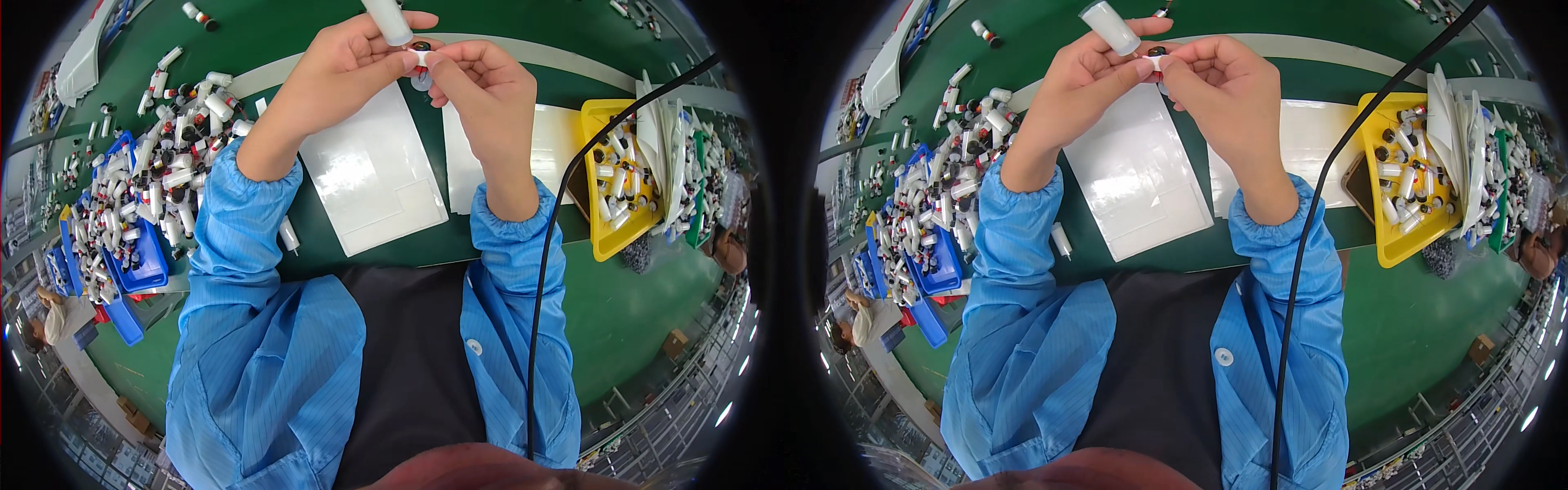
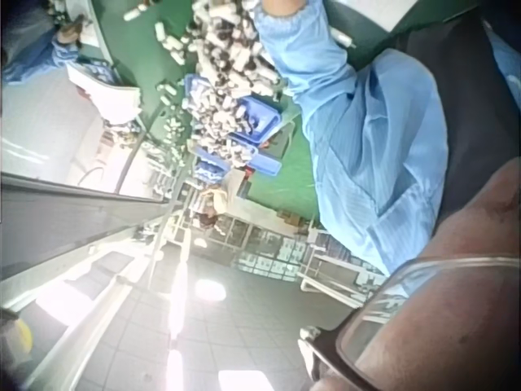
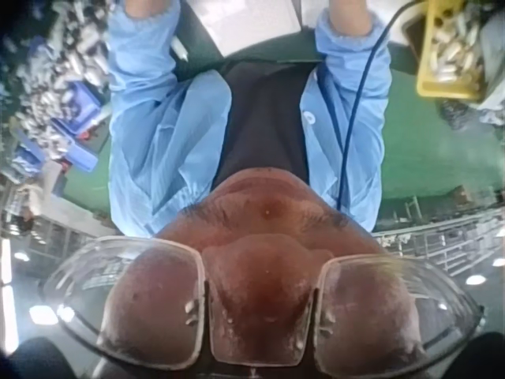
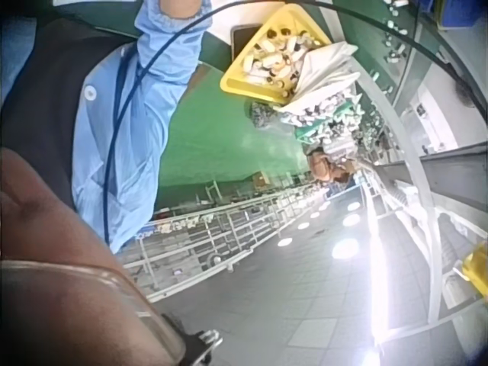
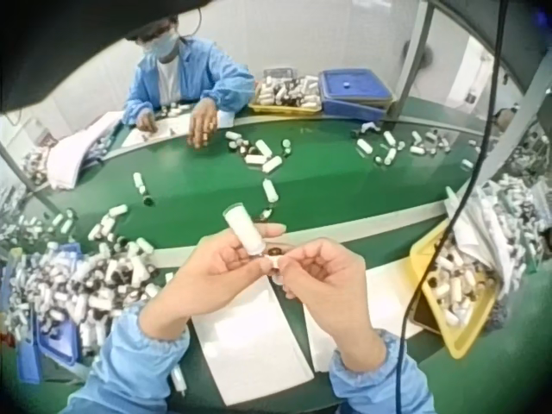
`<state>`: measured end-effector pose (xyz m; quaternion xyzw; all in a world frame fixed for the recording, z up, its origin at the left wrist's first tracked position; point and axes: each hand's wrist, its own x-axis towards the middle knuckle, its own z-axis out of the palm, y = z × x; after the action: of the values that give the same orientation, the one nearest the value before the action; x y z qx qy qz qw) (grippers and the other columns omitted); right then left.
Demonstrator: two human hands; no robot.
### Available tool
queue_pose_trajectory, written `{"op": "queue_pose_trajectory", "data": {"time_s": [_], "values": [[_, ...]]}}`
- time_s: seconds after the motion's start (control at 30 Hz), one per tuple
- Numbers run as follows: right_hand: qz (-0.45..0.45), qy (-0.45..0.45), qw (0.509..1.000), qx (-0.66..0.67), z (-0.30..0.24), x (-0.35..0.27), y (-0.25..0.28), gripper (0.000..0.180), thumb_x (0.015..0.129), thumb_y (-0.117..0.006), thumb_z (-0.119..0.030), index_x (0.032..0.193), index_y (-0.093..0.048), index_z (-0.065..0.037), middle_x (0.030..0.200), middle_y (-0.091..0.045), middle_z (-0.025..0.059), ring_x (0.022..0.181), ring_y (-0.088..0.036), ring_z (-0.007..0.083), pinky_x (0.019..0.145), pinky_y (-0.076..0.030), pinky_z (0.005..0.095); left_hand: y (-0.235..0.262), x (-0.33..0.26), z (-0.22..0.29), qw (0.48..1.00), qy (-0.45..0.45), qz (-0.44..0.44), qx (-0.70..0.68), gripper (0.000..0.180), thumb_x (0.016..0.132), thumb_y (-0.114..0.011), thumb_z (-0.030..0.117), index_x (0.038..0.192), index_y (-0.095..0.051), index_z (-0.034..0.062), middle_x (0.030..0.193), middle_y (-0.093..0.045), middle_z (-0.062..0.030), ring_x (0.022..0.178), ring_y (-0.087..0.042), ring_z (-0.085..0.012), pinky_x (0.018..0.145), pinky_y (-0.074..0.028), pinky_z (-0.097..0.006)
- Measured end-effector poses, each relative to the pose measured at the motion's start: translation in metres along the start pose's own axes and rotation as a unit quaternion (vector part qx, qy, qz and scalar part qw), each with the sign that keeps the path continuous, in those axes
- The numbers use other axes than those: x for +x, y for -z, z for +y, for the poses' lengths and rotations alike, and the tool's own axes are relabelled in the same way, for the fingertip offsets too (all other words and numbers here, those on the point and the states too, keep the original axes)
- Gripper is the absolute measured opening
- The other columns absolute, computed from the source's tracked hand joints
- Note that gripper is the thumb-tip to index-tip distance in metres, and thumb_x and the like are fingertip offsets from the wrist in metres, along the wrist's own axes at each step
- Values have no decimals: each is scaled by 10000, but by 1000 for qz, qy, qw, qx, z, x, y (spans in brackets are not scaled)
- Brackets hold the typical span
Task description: The worker is manually assembling small cylindrical electronic components by inserting internal pieces and wires.
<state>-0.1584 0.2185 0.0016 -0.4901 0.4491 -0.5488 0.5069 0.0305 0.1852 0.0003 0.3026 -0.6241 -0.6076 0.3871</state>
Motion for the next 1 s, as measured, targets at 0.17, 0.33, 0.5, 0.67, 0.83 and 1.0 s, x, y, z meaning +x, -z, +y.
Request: {"op": "queue_pose_trajectory", "data": {"time_s": [0.17,0.33,0.5,0.67,0.83,1.0], "values": [[-21,70,994,-75,9,7,12,272,872,-764,-101,1082,-641,21,966,-702,89,813,-661,104,685,-540,228,0,2,8,999,17,-9,-29,403,988,-566,14,1389,-529,-11,1291,-643,-130,1140,-641,-183,1007,-515,-316],[-143,-132,954,228,18,15,22,433,878,-757,-85,1242,-537,-5,1094,-662,90,914,-638,146,823,-530,291,3,3,-2,995,6,-41,-86,321,976,-603,35,1286,-587,-48,1207,-693,-105,1077,-662,-165,948,-528,-298],[-87,-66,993,37,10,4,6,206,980,-629,-190,1078,-630,-9,917,-629,16,738,-574,97,675,-460,226,19,-3,33,998,-56,26,-10,527,917,-667,-30,1403,-473,-100,1213,-679,-168,1081,-660,-183,926,-545,-293],[-385,49,854,-348,-10,-57,27,274,887,-682,-112,1144,-653,-25,1018,-642,98,894,-625,226,739,-517,320,181,-9,4,880,-50,188,433,210,949,-664,122,1094,-722,-18,1080,-752,-105,985,-712,-167,860,-562,-295],[-338,144,818,-442,7,-103,20,246,795,-677,-40,1036,-635,-9,944,-575,123,909,-624,294,781,-536,392,232,10,-23,703,59,211,677,521,865,-745,291,1305,-606,48,1149,-707,-173,1052,-692,-299,922,-538,-397],[-333,124,839,-413,6,-101,21,258,793,-703,-20,1024,-590,-29,963,-559,122,893,-616,313,785,-529,393,162,69,-42,809,54,182,556,496,894,-681,457,1188,-693,57,1140,-703,-180,1063,-669,-332,941,-518,-387]]}}
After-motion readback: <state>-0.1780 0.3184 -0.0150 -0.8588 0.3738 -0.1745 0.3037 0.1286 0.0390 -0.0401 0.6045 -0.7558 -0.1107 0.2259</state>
